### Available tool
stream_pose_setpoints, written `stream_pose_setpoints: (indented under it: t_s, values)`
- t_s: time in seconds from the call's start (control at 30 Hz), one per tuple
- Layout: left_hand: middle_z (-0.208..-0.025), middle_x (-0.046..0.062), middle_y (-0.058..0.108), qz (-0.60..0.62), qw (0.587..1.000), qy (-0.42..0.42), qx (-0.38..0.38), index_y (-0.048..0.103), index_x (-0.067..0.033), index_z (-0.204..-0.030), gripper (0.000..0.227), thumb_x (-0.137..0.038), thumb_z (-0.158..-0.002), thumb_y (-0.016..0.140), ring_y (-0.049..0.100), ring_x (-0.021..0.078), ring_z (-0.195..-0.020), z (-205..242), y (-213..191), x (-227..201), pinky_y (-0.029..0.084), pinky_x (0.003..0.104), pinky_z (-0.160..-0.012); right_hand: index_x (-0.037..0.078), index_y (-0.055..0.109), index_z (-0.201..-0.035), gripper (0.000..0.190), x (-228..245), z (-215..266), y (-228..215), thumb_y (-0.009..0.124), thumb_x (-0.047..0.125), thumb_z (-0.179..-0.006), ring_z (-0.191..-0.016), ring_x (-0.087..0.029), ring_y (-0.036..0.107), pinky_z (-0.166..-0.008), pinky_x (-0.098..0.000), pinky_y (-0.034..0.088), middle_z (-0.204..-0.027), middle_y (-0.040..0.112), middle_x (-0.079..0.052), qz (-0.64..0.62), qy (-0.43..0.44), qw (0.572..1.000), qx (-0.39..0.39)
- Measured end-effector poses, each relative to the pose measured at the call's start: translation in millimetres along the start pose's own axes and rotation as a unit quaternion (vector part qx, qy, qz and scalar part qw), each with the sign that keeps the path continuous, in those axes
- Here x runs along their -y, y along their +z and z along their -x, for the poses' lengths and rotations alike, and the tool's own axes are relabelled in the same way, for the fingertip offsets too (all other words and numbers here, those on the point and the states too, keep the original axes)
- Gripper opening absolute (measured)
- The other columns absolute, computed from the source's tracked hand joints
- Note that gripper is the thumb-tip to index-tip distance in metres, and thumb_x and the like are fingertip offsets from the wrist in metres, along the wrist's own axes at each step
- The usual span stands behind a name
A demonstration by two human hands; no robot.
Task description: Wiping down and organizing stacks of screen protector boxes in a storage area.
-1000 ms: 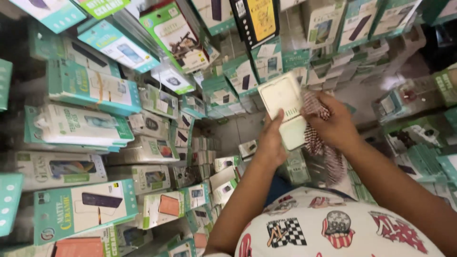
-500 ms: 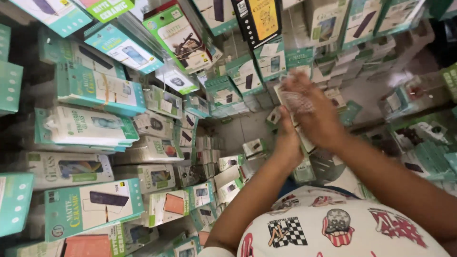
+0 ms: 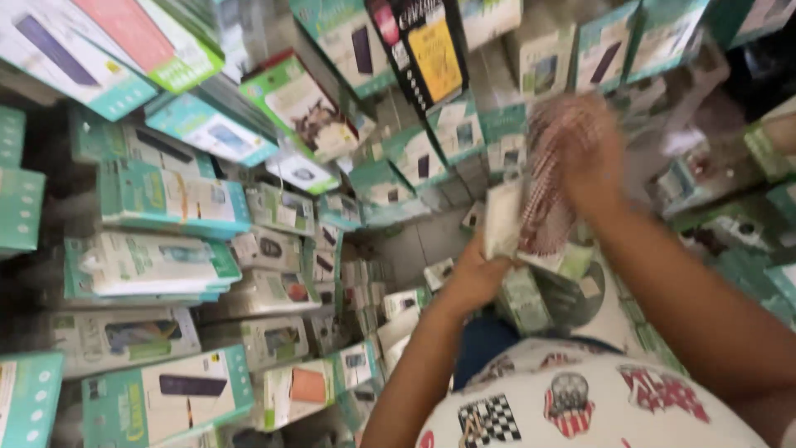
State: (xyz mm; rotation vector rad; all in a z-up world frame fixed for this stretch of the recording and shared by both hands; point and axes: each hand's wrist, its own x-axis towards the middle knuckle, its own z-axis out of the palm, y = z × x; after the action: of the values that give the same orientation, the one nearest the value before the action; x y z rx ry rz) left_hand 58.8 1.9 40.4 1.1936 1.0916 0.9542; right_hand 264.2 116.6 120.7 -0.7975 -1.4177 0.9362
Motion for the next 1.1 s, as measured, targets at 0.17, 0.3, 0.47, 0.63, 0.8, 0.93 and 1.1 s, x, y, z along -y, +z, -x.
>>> stream_pose_setpoints:
  t_s: [0.17, 0.3, 0.47, 0.63, 0.8, 0.93, 1.1]
  values:
    - [-0.132, 0.026, 0.061, -0.02, 0.997, 0.064, 0.034, 0.047, -0.0052, -0.152, 0.069, 0.0, -0.084, 0.055, 0.056, 0.0369, -0.122, -4.3, 11.3, -17.7, 0.045, 0.057, -0.104, 0.002, 0.068, -0.127, 0.051, -41.6, 29.4, 13.2, 0.051, 0.049, -0.115, -0.122, -0.04, 0.063, -0.106, -0.0495, 0.045, -0.121, 0.069, -0.02, 0.173, 0.037, 0.98, -0.094]
    - [-0.13, 0.034, 0.061, -0.151, 0.981, 0.099, 0.065, 0.045, -0.0117, -0.153, 0.073, -0.006, -0.082, 0.059, 0.057, 0.0542, -0.126, 9.0, 20.9, -50.1, 0.046, 0.068, -0.105, -0.013, 0.063, -0.134, 0.043, -183.1, 43.6, -54.9, 0.039, 0.02, -0.121, -0.129, -0.014, 0.053, -0.116, -0.0124, 0.033, -0.12, 0.071, -0.01, 0.042, 0.034, 0.998, 0.046]
    - [-0.126, 0.014, 0.062, -0.097, 0.988, 0.054, 0.108, 0.032, -0.0049, -0.158, 0.078, 0.004, -0.083, 0.049, 0.062, 0.0251, -0.105, 9.9, 14.8, -42.1, 0.052, 0.036, -0.088, 0.004, 0.056, -0.081, 0.047, -90.2, 22.3, -39.9, 0.057, 0.039, -0.113, -0.064, -0.018, 0.046, -0.062, -0.0335, 0.04, -0.075, 0.054, -0.007, -0.034, 0.132, 0.98, -0.144]
    - [-0.122, 0.013, 0.066, -0.133, 0.984, 0.029, 0.118, 0.051, -0.0073, -0.139, 0.058, -0.004, -0.082, 0.059, 0.061, 0.0236, -0.103, 5.1, 24.8, -36.3, 0.052, 0.039, -0.09, -0.006, 0.073, -0.101, 0.023, 36.4, 30.0, 15.1, 0.072, 0.008, -0.082, -0.092, -0.031, 0.064, -0.085, -0.0396, 0.052, -0.114, 0.067, -0.02, 0.125, -0.133, 0.98, 0.079]
    - [-0.148, 0.015, 0.056, -0.155, 0.973, 0.043, 0.166, 0.033, -0.0105, -0.159, 0.091, -0.008, -0.071, 0.055, 0.058, 0.031, -0.128, 3.7, 20.7, -54.2, 0.048, 0.037, -0.103, 0.001, 0.064, -0.092, 0.047, -12.8, 37.8, -4.0, 0.053, 0.043, -0.112, -0.066, -0.016, 0.058, -0.064, -0.028, 0.05, -0.088, 0.065, -0.01, -0.095, 0.075, 0.993, 0.005]
    - [-0.162, 0.024, 0.036, 0.004, 0.987, -0.089, 0.132, 0.025, -0.0027, -0.16, 0.104, -0.028, -0.067, 0.063, 0.035, 0.0406, -0.148, -9.6, 10.2, 0.3, 0.033, 0.055, -0.116, 0.015, 0.066, -0.092, 0.054, 6.5, 16.1, -31.1, 0.055, 0.068, -0.091, -0.069, -0.013, 0.06, -0.072, -0.0254, 0.052, -0.082, 0.067, 0.0, -0.242, 0.293, 0.897, -0.227]
    - [-0.1, 0.011, 0.056, 0.083, 0.969, -0.078, -0.219, 0.056, -0.0015, -0.116, 0.067, -0.062, -0.087, 0.057, 0.051, 0.0201, -0.088, -5.0, 1.7, -20.6, 0.044, 0.036, -0.077, 0.01, 0.069, -0.116, 0.047, -27.9, 16.0, -71.7, 0.045, 0.05, -0.117, -0.087, -0.011, 0.065, -0.084, -0.0235, 0.059, -0.107, 0.071, -0.001, -0.017, 0.172, 0.966, -0.191]
